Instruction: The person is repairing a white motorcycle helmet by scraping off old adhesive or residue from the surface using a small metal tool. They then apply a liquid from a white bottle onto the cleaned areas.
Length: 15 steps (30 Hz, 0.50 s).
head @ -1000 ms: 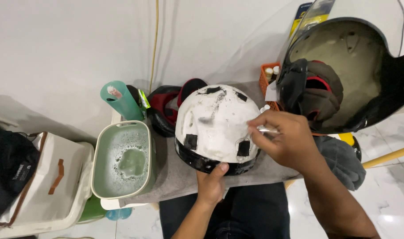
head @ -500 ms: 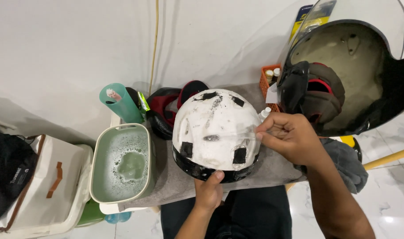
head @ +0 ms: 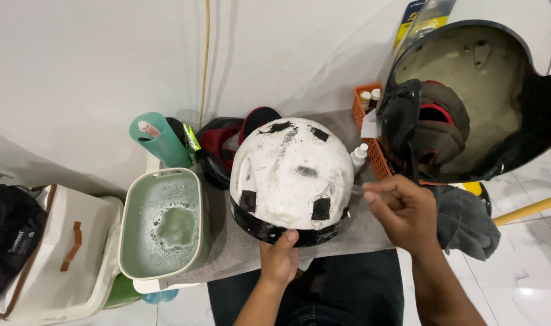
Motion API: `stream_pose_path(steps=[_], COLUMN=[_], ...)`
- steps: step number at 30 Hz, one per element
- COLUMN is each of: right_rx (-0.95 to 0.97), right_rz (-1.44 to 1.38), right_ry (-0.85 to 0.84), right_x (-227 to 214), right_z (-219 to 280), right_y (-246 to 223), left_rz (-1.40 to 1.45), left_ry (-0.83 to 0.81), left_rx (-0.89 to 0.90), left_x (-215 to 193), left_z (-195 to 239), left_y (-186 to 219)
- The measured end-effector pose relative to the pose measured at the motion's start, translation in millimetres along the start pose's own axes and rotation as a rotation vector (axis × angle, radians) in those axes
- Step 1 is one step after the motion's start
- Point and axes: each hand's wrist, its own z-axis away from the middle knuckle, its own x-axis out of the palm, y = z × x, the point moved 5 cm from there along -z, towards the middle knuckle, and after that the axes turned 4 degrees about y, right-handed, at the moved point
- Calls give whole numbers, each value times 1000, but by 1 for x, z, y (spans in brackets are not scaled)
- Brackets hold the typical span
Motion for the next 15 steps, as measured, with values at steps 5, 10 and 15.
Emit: stream_pose_path(steps=[5, 10, 15], right_rx=[-53, -70, -114], right_rz=[-66, -52, -136], right_ry=[14, 166, 54], right_x=[-1, -1, 3], right_z=[14, 33, 35], right_y=[9, 20, 15], left_rz=[-4, 8, 5], left_ry=[-11, -30, -5], left_rx=[8, 11, -1], left_x=[3, 8, -1], left_z=[-4, -3, -4], left_y=[3, 6, 1])
